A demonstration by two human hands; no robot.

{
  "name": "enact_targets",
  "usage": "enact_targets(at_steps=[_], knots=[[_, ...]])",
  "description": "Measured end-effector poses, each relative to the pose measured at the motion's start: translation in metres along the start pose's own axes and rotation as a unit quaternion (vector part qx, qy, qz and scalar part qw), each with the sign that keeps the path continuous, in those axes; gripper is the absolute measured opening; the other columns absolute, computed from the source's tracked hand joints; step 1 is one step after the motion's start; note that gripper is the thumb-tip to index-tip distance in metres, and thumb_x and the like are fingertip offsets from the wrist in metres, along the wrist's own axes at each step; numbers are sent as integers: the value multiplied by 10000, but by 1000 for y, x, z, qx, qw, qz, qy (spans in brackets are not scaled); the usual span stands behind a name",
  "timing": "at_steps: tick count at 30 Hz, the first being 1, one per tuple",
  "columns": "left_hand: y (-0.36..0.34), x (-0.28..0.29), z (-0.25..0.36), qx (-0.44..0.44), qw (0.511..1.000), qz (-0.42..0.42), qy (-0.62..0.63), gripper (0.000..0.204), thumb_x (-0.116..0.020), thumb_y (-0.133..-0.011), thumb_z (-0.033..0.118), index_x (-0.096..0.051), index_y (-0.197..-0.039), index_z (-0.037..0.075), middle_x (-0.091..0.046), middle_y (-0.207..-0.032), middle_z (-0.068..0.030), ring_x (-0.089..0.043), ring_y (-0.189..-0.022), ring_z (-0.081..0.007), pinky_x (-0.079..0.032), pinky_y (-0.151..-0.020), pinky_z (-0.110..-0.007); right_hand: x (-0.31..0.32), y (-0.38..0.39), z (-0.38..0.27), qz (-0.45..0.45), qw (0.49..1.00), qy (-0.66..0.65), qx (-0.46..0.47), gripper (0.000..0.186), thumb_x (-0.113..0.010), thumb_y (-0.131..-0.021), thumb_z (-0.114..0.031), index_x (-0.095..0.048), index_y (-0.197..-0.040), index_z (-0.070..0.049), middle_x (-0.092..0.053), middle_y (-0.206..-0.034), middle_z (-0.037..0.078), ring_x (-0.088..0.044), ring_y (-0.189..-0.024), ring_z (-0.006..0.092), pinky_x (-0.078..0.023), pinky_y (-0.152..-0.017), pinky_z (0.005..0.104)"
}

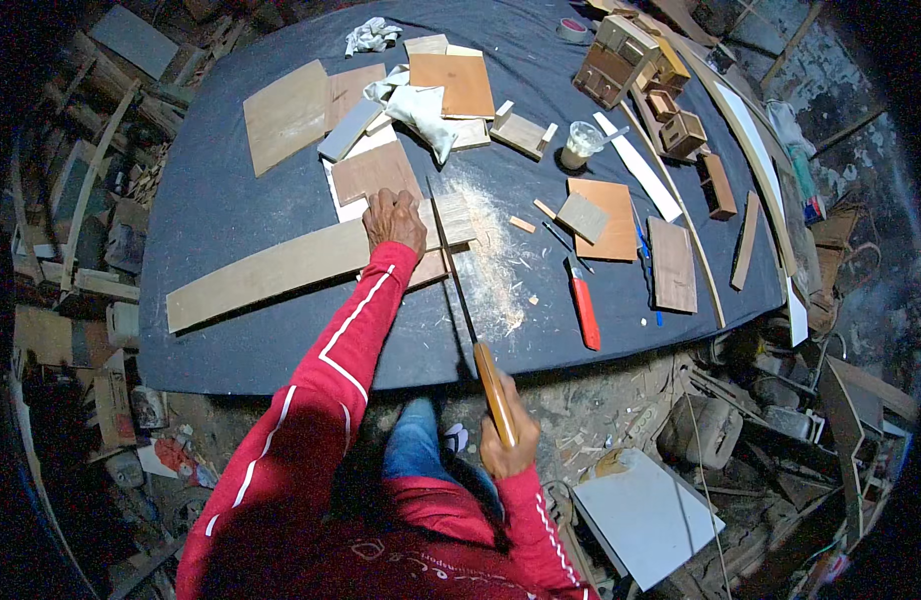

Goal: The person cuts a piece of wood with a hand saw, trims wooden pieces using a utility knife, and fits the pieces together on a table to build a miniature wooden structure.

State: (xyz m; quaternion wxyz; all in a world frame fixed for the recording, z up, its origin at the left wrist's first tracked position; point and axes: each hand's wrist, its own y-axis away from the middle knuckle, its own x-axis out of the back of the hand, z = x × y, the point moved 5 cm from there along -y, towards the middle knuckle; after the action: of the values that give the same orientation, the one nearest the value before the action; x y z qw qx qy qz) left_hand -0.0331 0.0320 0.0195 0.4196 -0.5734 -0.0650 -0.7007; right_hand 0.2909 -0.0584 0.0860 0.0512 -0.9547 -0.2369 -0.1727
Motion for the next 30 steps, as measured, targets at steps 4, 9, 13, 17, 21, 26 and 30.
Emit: enact_targets(at_steps=[4, 9, 13, 17, 21, 26, 30], knots=[[-6, 3, 0, -11, 1000, 6, 4, 140, -563, -883, 169, -631, -929, 55, -518, -962, -146, -484, -1003, -317, -378, -850, -452, -7, -2, 12, 18, 1000, 5, 3, 581, -507, -739, 65, -549, -1316, 4, -669, -1142, 178, -663, -988, 201, -490, -850, 283], [-2, 3, 5, -10, 1000, 2, 2, 134, -563, -883, 163, -631, -928, 58, -520, -961, -145, -485, -1001, -317, -378, -852, -452, -21, -40, 14, 6, 999, 13, 43, 611, -520, -738, 56, -530, -1343, -32, -688, -1079, 199, -691, -840, 170, -523, -726, 281], [0, 2, -2, 4, 1000, 4, -1, 131, -565, -884, 163, -629, -932, 59, -518, -965, -146, -477, -1016, -315, -374, -861, -454, -10, -13, 11, 21, 996, 44, 75, 629, -515, -732, 63, -533, -1347, -65, -689, -1071, 205, -705, -858, 196, -530, -733, 291], [-1, 2, 0, -3, 1000, 3, 7, 127, -565, -884, 158, -628, -931, 59, -517, -978, -148, -472, -1026, -314, -371, -866, -457, 2, 10, 9, 7, 999, 40, 28, 636, -516, -720, 73, -538, -1343, -56, -664, -1156, 204, -707, -917, 230, -528, -764, 299], [-4, 1, 5, -10, 1000, 2, 0, 124, -572, -872, 154, -629, -928, 60, -517, -990, -146, -473, -1025, -316, -371, -866, -460, -20, -38, 8, 33, 994, 35, 95, 648, -534, -714, 70, -528, -1350, -54, -685, -1103, 189, -711, -889, 257, -531, -726, 313], [-1, 2, 0, 7, 1000, 3, 9, 121, -574, -861, 146, -633, -918, 58, -525, -975, -151, -477, -1016, -321, -372, -863, -454, -20, -31, 20, 20, 998, 32, 43, 649, -532, -710, 73, -540, -1346, -59, -693, -1057, 197, -708, -789, 227, -525, -684, 302], [-1, 3, 1, 6, 1000, 7, 12, 129, -569, -864, 149, -633, -919, 52, -524, -970, -158, -477, -1021, -327, -374, -881, -453, -1, -3, 18, -1, 1000, 24, -18, 551, -545, -747, 31, -573, -1295, -17, -684, -1043, 172, -679, -902, 205, -507, -794, 295]])
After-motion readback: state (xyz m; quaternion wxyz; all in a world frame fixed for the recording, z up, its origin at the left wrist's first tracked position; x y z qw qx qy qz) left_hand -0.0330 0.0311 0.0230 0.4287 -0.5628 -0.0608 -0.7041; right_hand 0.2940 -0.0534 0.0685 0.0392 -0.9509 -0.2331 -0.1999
